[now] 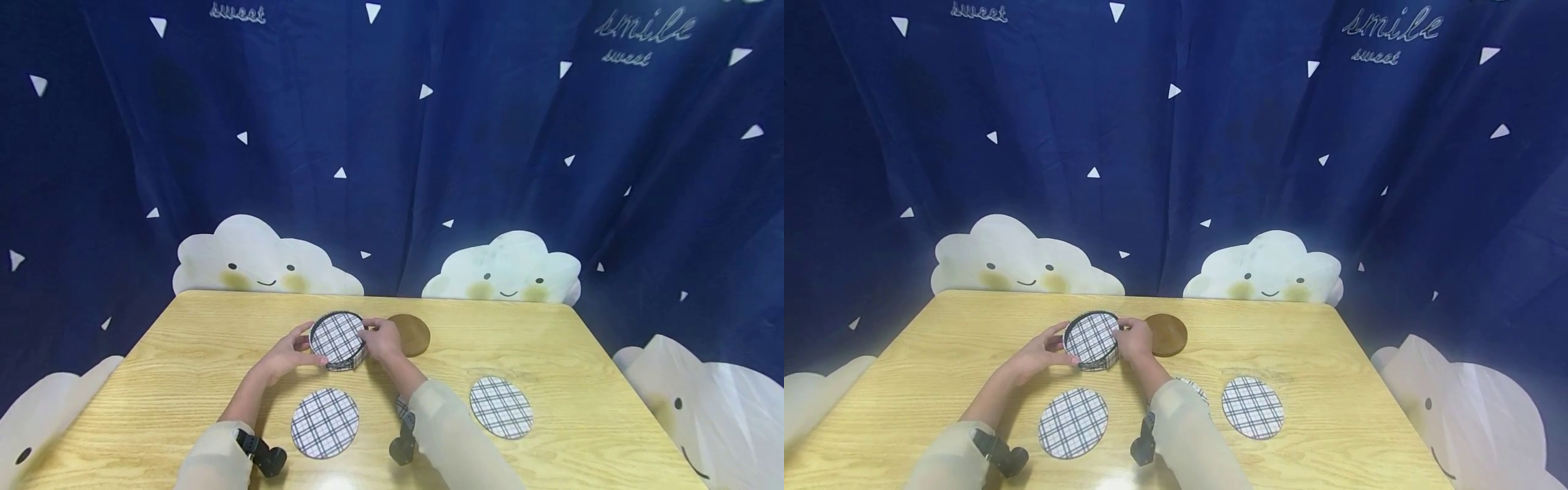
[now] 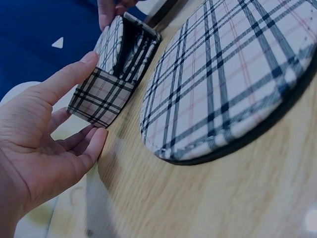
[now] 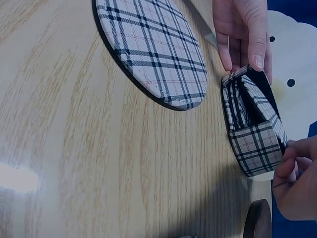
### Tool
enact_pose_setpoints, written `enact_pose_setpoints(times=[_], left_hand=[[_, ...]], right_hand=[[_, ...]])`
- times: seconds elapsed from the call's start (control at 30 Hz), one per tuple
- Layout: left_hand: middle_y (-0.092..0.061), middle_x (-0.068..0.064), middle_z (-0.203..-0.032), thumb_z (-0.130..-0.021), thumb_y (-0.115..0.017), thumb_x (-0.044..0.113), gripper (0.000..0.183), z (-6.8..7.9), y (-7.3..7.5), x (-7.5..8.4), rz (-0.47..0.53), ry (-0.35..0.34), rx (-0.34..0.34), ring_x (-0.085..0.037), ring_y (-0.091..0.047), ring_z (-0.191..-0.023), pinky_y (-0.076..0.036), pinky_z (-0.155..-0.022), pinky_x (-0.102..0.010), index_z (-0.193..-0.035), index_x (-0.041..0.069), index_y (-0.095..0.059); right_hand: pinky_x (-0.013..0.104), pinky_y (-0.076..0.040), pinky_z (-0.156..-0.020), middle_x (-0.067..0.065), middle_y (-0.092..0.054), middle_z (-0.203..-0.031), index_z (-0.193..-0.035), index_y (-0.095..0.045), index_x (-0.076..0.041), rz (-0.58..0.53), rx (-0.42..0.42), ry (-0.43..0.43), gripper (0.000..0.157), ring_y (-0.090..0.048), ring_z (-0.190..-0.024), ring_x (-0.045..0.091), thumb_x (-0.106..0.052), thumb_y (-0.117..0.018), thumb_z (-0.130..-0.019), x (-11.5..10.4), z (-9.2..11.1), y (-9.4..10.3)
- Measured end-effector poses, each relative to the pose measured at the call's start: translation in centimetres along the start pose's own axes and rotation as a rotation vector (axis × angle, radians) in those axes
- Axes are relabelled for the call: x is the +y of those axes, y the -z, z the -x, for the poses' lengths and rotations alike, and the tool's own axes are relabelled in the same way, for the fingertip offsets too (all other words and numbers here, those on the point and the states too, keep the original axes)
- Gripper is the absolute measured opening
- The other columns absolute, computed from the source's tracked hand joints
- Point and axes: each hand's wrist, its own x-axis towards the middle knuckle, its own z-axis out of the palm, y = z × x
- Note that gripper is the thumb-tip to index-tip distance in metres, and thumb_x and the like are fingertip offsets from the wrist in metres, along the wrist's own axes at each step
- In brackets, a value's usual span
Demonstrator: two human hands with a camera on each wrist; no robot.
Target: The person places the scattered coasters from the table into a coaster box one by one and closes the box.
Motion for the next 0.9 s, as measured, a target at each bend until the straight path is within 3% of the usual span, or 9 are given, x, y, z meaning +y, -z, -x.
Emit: enact_pose_setpoints(times=[0.23, 0.47, 0.67, 0.9], left_hand=[[-0.033, -0.028, -0.145, -0.071, -0.081, 0.023, 0.102, 0.0, 0.0, -0.1, -0.016, -0.011, 0.000, -0.043, -0.032, -0.134, -0.030, -0.107, -0.059, -0.150, 0.013, -0.016], [-0.036, -0.028, -0.143, -0.071, -0.081, 0.022, 0.101, -0.2, -0.1, -0.4, -0.005, -0.019, 0.017, -0.041, -0.035, -0.133, -0.031, -0.108, -0.057, -0.149, 0.013, -0.019], [-0.036, -0.028, -0.142, -0.070, -0.082, 0.020, 0.101, -0.3, -0.2, -0.7, 0.008, -0.043, 0.015, -0.041, -0.036, -0.132, -0.032, -0.108, -0.055, -0.149, 0.012, -0.020], [-0.033, -0.027, -0.144, -0.070, -0.082, 0.021, 0.102, -0.3, 0.0, -0.7, -0.004, -0.044, 0.015, -0.042, -0.034, -0.132, -0.032, -0.107, -0.056, -0.149, 0.012, -0.019]], right_hand=[[0.021, -0.044, -0.051, 0.011, -0.067, -0.095, -0.106, -0.070, -0.006, 0.033, 0.021, 0.022, 0.025, -0.058, -0.069, 0.015, -0.009, -0.066, -0.082, 0.0, 0.0, 0.0], [0.023, -0.046, -0.065, 0.009, -0.066, -0.088, -0.098, -0.072, -0.005, 0.054, 0.018, 0.078, 0.018, -0.056, -0.076, 0.015, -0.010, -0.067, -0.081, -0.3, 0.4, 0.8], [0.021, -0.046, -0.060, 0.009, -0.065, -0.088, -0.098, -0.070, -0.004, 0.086, 0.008, 0.087, 0.018, -0.056, -0.070, 0.013, -0.012, -0.065, -0.084, 0.3, 0.4, 3.1], [0.023, -0.050, -0.064, 0.013, -0.067, -0.096, -0.102, -0.068, -0.001, 0.091, -0.026, 0.120, 0.023, -0.061, -0.081, 0.020, -0.012, -0.065, -0.082, 1.3, 0.3, 6.9]])
